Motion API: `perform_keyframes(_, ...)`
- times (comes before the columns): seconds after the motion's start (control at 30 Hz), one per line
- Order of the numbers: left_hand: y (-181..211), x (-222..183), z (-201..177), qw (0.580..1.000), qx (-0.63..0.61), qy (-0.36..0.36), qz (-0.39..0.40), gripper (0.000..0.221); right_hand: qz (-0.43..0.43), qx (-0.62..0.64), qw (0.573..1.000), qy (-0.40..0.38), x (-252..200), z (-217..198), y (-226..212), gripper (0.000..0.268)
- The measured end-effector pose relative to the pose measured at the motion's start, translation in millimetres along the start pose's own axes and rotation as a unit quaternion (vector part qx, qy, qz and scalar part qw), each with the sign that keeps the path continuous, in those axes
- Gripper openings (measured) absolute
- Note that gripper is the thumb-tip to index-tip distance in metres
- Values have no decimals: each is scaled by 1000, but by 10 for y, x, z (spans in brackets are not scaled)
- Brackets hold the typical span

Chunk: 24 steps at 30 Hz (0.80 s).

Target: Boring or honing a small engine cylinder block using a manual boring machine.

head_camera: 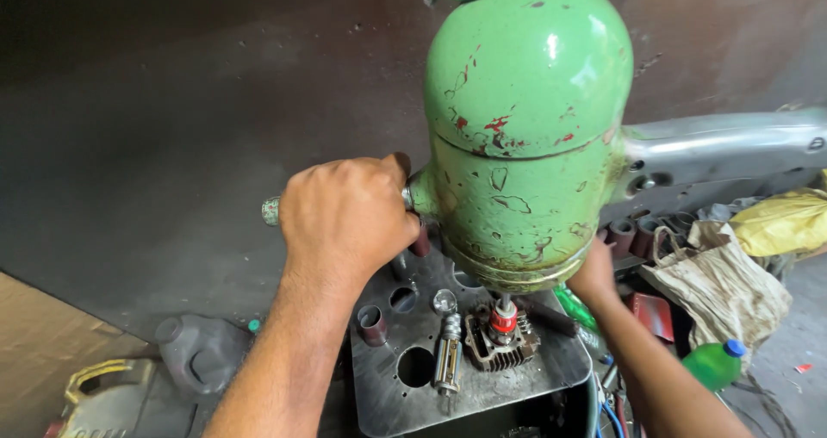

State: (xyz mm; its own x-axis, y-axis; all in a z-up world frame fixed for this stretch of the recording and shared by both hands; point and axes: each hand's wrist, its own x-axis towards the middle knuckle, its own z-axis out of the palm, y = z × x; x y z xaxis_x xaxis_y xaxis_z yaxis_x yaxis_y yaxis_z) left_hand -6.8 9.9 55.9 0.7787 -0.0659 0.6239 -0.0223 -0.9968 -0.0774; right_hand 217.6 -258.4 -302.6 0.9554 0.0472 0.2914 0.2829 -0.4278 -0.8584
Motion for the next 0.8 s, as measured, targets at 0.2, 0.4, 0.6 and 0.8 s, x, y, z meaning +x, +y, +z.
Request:
perform_keyframes(0.2, 4, 51, 11, 1000, -5, 8, 10, 25, -23, 71, 997, -15, -172, 304, 404, 50)
perform_keyframes(0.4, 16, 15, 4, 999, -1, 32, 20, 20, -27, 178, 970, -166, -804, 100, 66, 85)
perform_keyframes(0.6, 25, 6, 15, 1000, -10, 27, 6, 10, 82, 221, 825, -514, -543, 188, -793, 86)
perform_keyframes(0.8, 52, 3, 43, 998, -17, 58, 30, 12, -2, 308, 814, -492, -719, 617, -120, 48)
